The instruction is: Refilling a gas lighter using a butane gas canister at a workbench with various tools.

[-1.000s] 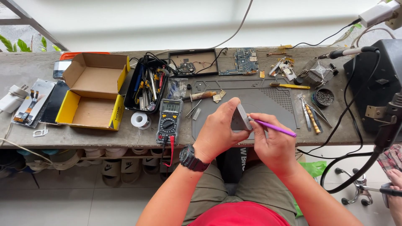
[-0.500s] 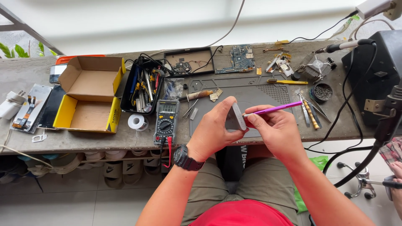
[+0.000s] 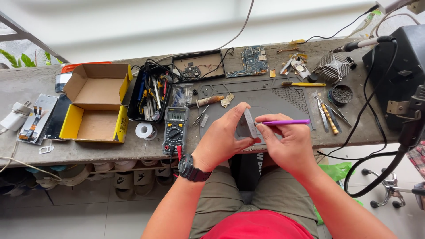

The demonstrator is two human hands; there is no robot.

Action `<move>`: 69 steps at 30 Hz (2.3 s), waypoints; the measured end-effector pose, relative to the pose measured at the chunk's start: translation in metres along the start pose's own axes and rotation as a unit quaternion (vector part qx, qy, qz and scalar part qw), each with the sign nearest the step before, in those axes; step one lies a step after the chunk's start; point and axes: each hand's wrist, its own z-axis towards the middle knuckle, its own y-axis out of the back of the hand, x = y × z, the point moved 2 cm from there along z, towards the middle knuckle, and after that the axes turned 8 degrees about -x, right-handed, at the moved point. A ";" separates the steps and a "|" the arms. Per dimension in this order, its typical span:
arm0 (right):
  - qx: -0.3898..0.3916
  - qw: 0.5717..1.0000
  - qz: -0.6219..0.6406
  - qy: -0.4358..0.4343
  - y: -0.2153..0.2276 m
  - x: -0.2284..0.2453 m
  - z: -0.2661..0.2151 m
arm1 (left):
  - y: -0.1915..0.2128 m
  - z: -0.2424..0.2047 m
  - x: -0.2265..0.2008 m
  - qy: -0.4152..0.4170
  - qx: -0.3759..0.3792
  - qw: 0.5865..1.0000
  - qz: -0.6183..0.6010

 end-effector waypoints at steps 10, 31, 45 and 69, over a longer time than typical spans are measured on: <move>0.018 0.992 0.080 -0.100 0.012 -0.010 0.000 | -0.009 0.004 -0.002 -0.027 0.022 0.999 0.032; -0.047 0.910 0.320 -0.260 -0.049 -0.014 -0.014 | 0.029 -0.008 -0.003 0.067 0.048 0.997 0.001; -0.024 0.919 0.323 -0.225 -0.057 -0.006 -0.024 | 0.037 -0.011 -0.015 0.102 0.081 0.987 0.092; 0.005 0.928 0.314 -0.199 -0.056 0.004 -0.041 | 0.053 -0.008 -0.056 0.163 0.102 0.974 0.115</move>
